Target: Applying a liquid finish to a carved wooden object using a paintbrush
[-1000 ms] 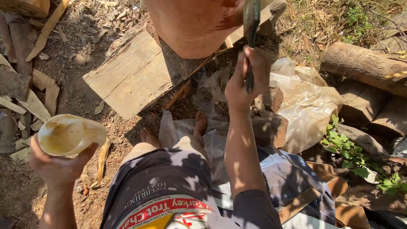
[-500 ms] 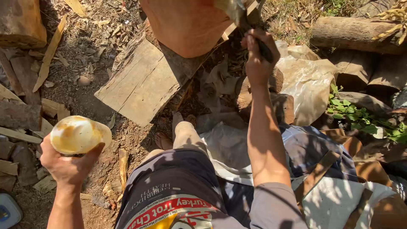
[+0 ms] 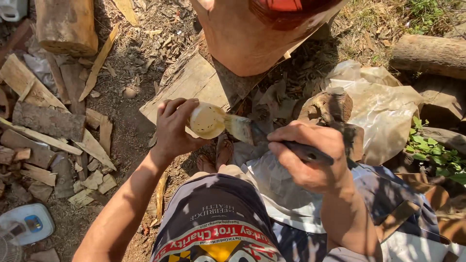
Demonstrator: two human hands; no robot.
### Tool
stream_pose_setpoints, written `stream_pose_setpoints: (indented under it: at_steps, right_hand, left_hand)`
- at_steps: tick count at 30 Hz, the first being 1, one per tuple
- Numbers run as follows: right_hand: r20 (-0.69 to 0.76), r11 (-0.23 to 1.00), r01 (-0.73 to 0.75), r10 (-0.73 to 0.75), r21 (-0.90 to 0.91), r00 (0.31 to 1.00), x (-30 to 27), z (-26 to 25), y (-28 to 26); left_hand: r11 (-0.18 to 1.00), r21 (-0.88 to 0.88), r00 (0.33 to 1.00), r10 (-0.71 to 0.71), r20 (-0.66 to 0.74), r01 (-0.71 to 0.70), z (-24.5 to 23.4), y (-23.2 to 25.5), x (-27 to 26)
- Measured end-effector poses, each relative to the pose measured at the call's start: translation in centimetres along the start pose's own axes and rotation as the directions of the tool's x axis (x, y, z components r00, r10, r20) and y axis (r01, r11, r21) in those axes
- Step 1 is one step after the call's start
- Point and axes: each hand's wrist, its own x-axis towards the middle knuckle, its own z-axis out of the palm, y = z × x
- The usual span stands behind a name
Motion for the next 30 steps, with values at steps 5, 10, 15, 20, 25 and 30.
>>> stream_pose_setpoints:
  at_steps: [5,10,15,20,25,30]
  right_hand:
    - [0.11,0.999,0.032,-0.03,-0.016,0.994,2.7,4.0,3.8]
    - [-0.022,0.987,-0.148,0.147,-0.061,0.989,0.7,5.1,11.3]
    - [-0.116,0.987,-0.158,0.156,-0.01,0.981,4.7,0.4,8.5]
    - [-0.284,0.993,0.09,-0.066,0.071,0.956,9.1,1.8,10.5]
    - [-0.363,0.954,0.229,-0.287,-0.196,0.886,15.1,9.3,15.8]
    - [-0.495,0.97,0.103,-0.203,-0.221,0.845,10.5,8.2,15.0]
  left_hand:
    - [0.983,-0.165,0.985,0.058,-0.161,-0.085,4.2,2.7,4.4]
    - [0.983,-0.137,0.966,0.083,-0.247,-0.119,6.9,2.8,6.7]
    - [0.994,-0.104,0.972,-0.012,-0.233,-0.013,5.5,1.2,11.2]
    - [0.992,-0.069,0.981,-0.113,-0.155,0.103,5.0,-5.1,15.7]
    - [0.949,0.184,0.965,-0.263,0.015,0.256,2.0,-11.9,19.1]
    - [0.977,0.064,0.979,-0.204,-0.016,0.204,-4.7,-16.5,16.3]
